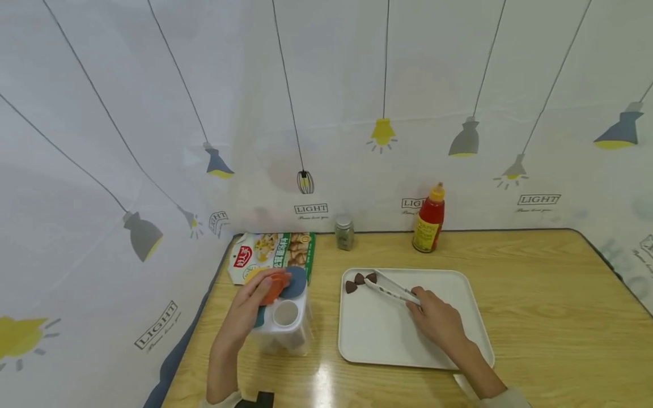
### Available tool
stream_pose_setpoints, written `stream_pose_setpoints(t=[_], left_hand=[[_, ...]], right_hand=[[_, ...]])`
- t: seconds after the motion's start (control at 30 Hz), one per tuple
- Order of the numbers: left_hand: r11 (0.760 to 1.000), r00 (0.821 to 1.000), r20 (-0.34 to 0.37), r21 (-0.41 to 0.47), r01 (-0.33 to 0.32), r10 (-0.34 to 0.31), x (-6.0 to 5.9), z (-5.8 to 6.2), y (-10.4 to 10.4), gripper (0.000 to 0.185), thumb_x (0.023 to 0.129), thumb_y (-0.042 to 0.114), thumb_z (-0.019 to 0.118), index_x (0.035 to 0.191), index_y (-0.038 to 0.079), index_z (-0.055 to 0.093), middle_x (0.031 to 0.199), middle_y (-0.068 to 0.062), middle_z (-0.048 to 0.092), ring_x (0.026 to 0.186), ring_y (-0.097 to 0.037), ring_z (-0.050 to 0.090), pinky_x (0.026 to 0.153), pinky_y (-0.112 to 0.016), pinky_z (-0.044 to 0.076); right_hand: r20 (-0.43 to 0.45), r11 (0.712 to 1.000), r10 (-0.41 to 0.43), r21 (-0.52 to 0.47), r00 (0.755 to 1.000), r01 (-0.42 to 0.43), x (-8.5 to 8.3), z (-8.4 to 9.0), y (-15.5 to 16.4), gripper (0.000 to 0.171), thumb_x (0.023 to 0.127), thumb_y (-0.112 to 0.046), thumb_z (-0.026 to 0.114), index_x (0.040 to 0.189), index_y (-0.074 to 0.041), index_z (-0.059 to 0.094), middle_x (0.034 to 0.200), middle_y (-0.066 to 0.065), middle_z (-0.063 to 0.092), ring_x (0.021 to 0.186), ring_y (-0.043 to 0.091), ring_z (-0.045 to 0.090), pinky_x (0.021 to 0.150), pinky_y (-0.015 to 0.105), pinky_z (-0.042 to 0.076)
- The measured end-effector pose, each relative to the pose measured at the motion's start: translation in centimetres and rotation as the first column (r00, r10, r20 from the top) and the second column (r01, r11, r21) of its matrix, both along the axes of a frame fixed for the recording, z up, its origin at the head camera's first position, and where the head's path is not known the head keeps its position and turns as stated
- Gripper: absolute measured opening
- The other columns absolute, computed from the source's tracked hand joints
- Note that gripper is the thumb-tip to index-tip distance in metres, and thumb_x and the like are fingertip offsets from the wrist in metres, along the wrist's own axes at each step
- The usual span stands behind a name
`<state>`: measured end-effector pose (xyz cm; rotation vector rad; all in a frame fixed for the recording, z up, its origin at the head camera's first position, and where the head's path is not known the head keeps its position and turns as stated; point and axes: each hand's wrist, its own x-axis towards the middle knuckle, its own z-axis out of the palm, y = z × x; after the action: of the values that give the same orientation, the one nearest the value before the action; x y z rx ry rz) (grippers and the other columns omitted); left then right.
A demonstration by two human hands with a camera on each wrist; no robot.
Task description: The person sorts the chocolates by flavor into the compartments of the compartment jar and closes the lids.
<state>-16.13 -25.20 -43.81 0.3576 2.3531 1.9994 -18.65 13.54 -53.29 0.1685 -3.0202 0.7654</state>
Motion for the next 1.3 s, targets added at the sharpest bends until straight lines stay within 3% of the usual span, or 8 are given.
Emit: stream_pose_setpoints(t=[0.43,0.67,0.73,0.93,1.1,1.2,1.3], left_hand=[[1.0,1.0,0.0,-0.004,-0.001,0.001,0.0,0.0,0.1,0.044,0.109,0.033,0.039,0.14,0.005,0.054,0.14,-0.018,0.058,0.121,-0.007,0.06,0.1,-0.017,0.044],[1.0,1.0,0.004,-0.007,0.001,-0.001,0.0,0.2,0.1,0.045,0.109,0.034,0.038,0.14,0.005,0.053,0.14,-0.019,0.058,0.12,-0.008,0.061,0.099,-0.019,0.045],[1.0,1.0,0.008,-0.008,-0.002,0.002,0.0,0.3,0.1,0.045,0.109,0.034,0.038,0.14,0.005,0.053,0.14,-0.019,0.058,0.12,-0.009,0.061,0.098,-0.02,0.046],[1.0,1.0,0.015,0.002,-0.006,0.006,0.2,0.0,0.0,0.045,0.109,0.035,0.039,0.14,0.006,0.054,0.138,-0.017,0.06,0.12,-0.01,0.062,0.098,-0.02,0.046],[0.999,0.999,0.014,-0.024,-0.033,0.033,0.2,0.0,-0.1,0.044,0.109,0.036,0.039,0.139,0.008,0.055,0.137,-0.013,0.061,0.119,-0.008,0.061,0.097,-0.021,0.046],[0.999,0.999,0.011,-0.034,-0.039,0.039,0.1,0.0,-0.1,0.044,0.109,0.035,0.038,0.139,0.008,0.055,0.138,-0.014,0.061,0.119,-0.008,0.06,0.097,-0.022,0.046],[0.999,0.999,0.013,-0.036,-0.031,0.031,0.1,0.1,0.0,0.045,0.109,0.036,0.038,0.14,0.008,0.054,0.138,-0.015,0.059,0.117,-0.008,0.06,0.096,-0.023,0.047]], right_hand=[[-0.048,0.999,0.025,0.025,0.999,-0.024,0.7,-0.2,1.3,0.025,0.1,-0.022,0.06,0.119,-0.007,0.062,0.099,0.008,0.071,0.067,0.015,0.054,0.052,0.033,0.041],[-0.073,0.998,0.011,-0.053,0.997,-0.015,1.6,0.4,1.7,0.031,0.101,-0.025,0.058,0.125,-0.006,0.062,0.109,0.012,0.074,0.089,0.027,0.07,0.062,0.041,0.052],[-0.085,0.996,0.018,-0.086,0.996,-0.025,1.9,1.1,1.4,0.031,0.101,-0.026,0.058,0.125,-0.007,0.063,0.11,0.012,0.074,0.087,0.025,0.07,0.062,0.039,0.051],[-0.166,0.977,0.083,-0.181,0.983,-0.113,3.7,4.0,-0.8,0.025,0.102,-0.028,0.058,0.122,-0.014,0.064,0.101,0.001,0.075,0.071,0.006,0.057,0.056,0.025,0.043],[-0.274,0.948,0.181,-0.209,0.945,-0.242,5.3,6.1,-3.5,0.022,0.101,-0.027,0.06,0.121,-0.018,0.063,0.09,-0.011,0.069,0.063,-0.005,0.048,0.052,0.019,0.04],[-0.297,0.925,0.238,-0.22,0.925,-0.309,6.1,6.9,-5.3,0.023,0.101,-0.027,0.061,0.122,-0.019,0.063,0.083,-0.015,0.062,0.055,-0.006,0.034,0.047,0.018,0.033],[-0.314,0.91,0.282,-0.214,0.907,-0.356,6.5,7.0,-6.9,0.024,0.1,-0.029,0.061,0.122,-0.018,0.063,0.081,-0.017,0.058,0.054,-0.007,0.03,0.046,0.017,0.031]])
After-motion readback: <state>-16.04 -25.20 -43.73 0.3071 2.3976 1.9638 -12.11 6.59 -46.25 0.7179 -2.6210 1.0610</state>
